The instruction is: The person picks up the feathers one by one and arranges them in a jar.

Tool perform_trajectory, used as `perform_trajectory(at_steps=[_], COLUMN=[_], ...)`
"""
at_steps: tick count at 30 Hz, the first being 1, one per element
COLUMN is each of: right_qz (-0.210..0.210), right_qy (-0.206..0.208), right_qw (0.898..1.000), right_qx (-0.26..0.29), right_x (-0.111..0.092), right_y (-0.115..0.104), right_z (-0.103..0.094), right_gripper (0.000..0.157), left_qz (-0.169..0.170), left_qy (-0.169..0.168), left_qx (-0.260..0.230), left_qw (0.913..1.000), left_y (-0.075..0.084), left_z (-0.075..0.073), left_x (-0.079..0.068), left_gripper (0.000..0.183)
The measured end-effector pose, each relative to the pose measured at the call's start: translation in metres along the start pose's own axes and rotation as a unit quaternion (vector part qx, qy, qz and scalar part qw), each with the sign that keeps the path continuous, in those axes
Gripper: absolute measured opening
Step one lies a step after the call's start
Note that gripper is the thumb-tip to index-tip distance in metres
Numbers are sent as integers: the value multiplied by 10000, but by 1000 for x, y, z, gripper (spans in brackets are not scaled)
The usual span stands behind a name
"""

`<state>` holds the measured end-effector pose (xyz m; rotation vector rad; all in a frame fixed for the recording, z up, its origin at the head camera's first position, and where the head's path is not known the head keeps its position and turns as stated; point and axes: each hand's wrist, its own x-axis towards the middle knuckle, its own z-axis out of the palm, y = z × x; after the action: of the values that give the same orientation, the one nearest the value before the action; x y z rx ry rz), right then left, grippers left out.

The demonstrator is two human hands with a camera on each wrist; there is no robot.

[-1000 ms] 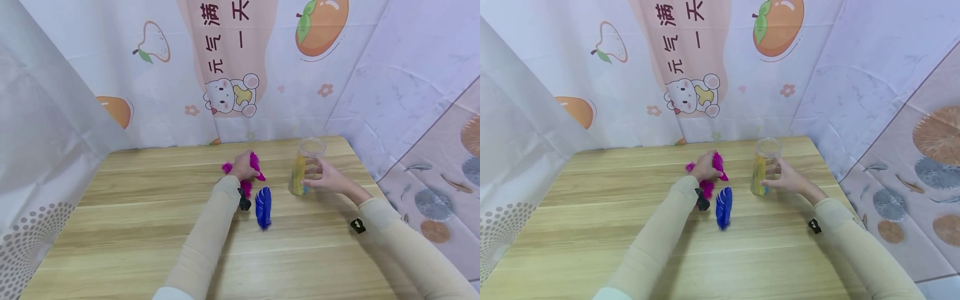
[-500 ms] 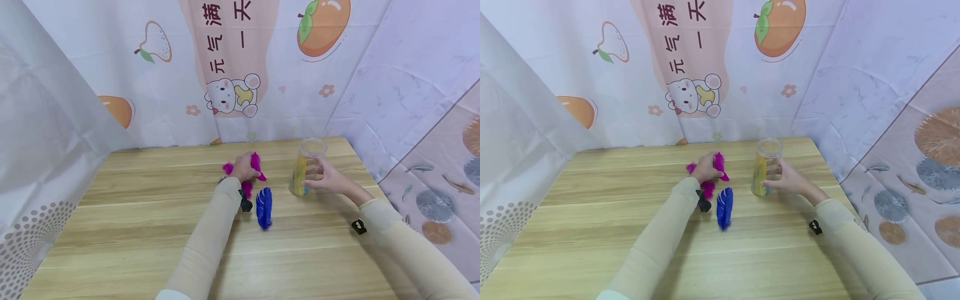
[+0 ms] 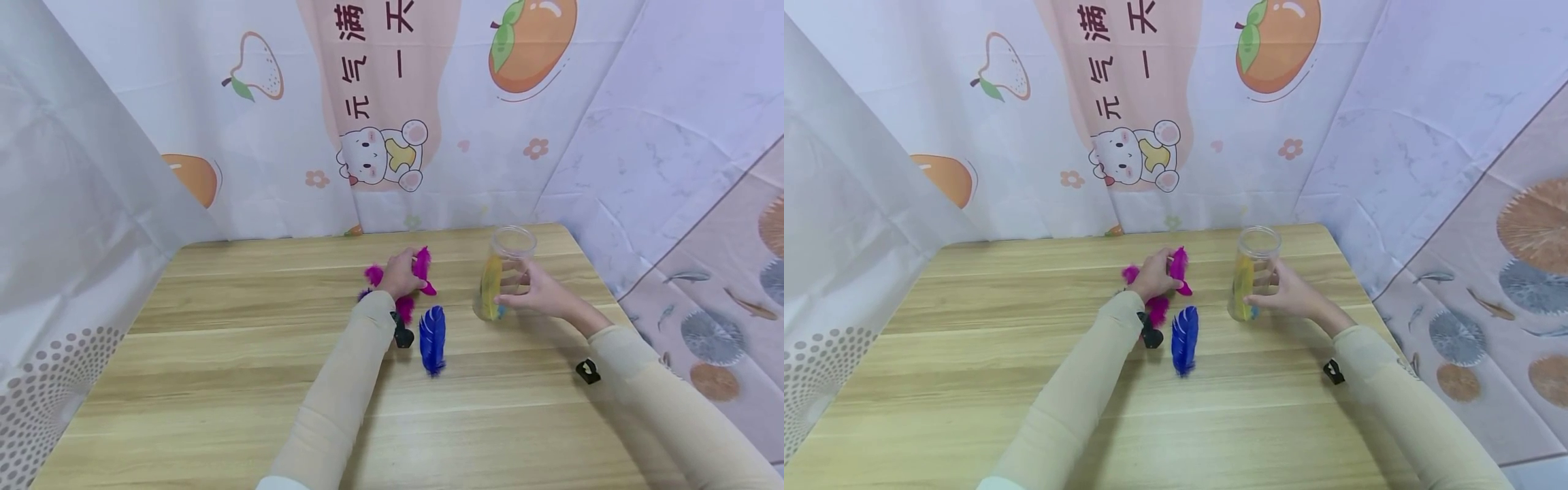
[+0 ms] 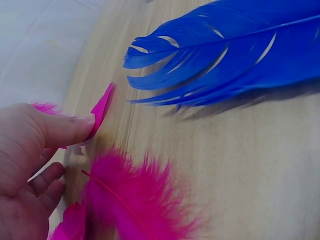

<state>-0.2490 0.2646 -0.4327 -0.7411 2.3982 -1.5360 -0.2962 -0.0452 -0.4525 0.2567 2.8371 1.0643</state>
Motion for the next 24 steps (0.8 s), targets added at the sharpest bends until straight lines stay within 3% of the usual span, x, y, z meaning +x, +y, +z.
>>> perform_trajectory(at_steps=[9, 24], right_qz=[-6, 49], right_qy=[10, -46], right_qw=[10000, 10000], right_qx=[-25, 34], right_x=[-1, -1], right_y=[2, 1], right_z=[0, -1], right_gripper=[91, 91], left_qz=[-19, -113], left_qy=[-143, -148], left_qx=[-407, -631], left_qw=[9991, 9978], left_y=[0, 3], left_z=[3, 5], left_x=[1, 3], left_gripper=[68, 73])
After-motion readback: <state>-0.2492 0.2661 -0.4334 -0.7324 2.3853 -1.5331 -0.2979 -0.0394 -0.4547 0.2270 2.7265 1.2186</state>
